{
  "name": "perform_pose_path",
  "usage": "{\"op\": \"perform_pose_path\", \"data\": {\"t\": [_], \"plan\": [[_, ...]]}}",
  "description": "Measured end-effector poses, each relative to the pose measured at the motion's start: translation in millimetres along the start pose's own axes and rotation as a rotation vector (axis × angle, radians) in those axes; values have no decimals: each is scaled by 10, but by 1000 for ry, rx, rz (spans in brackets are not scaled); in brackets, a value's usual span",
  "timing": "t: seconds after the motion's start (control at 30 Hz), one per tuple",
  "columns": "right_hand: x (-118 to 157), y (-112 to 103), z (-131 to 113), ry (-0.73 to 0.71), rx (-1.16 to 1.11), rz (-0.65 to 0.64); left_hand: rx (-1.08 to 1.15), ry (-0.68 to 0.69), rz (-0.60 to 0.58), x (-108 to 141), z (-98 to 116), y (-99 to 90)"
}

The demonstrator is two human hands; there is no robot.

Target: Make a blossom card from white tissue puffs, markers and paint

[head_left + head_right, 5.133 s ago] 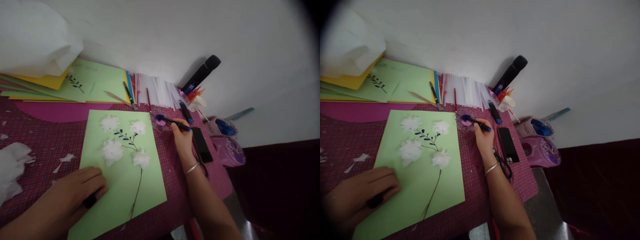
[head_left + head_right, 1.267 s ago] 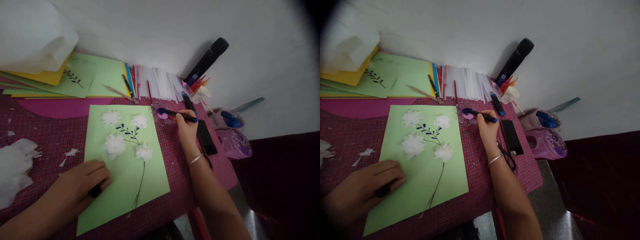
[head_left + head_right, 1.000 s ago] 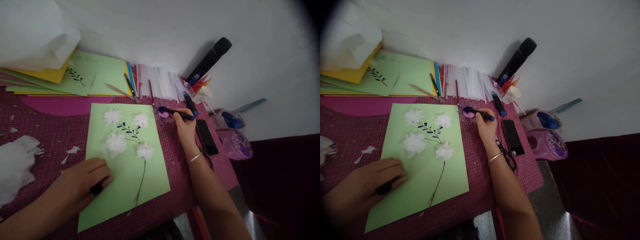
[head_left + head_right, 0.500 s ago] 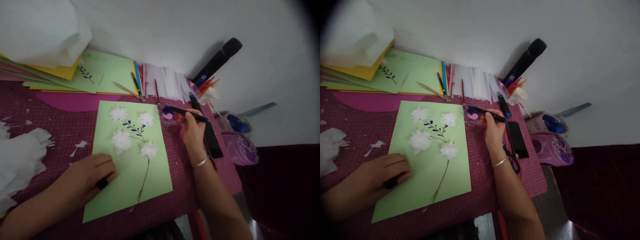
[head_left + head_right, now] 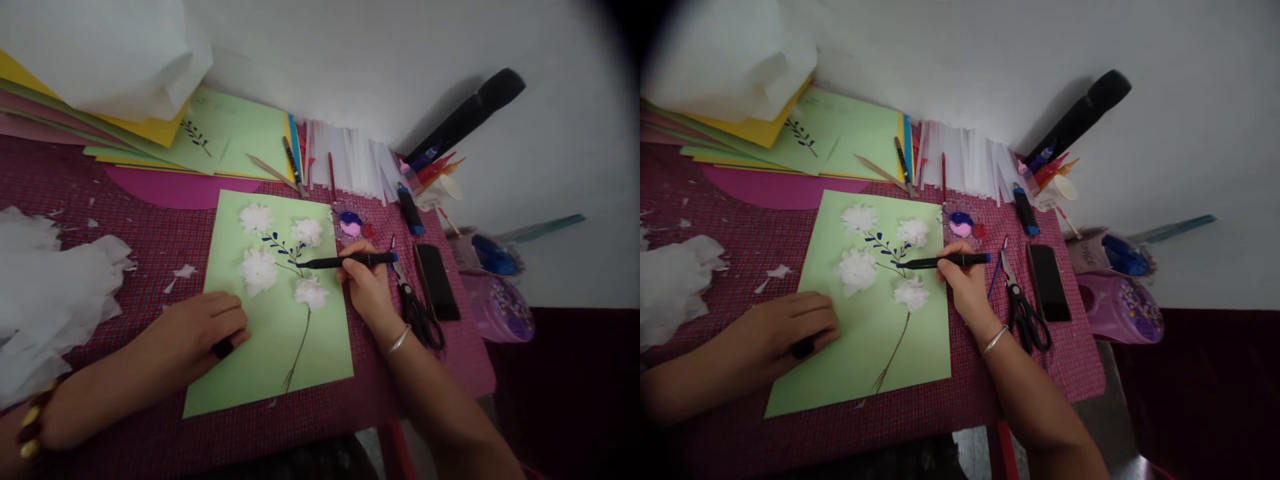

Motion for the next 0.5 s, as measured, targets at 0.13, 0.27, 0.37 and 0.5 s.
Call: {"op": "perform_pose_path", "data": {"t": [0.13,0.27,0.37,0.5], "plan": [[13,39,19,12,65,-19,7,2,-11,-5,-11,3],[17,44,34,10,68,-39,12,12,1,-9,2,2],[9,73,11,-16,70,-75,21,4,8,-17,18,-7],[-4,154,-45,-20,142,-128,41,-12,-12,-25,17,-10]]}}
Point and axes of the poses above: each hand's wrist, its own x-axis away from the middle knuckle, its own y-axis out of the palm, z = x × y, the point moved 3 cm from there along -x, towards the middle knuckle, and after that the axes turned 8 degrees about -x, right-handed, at the moved point
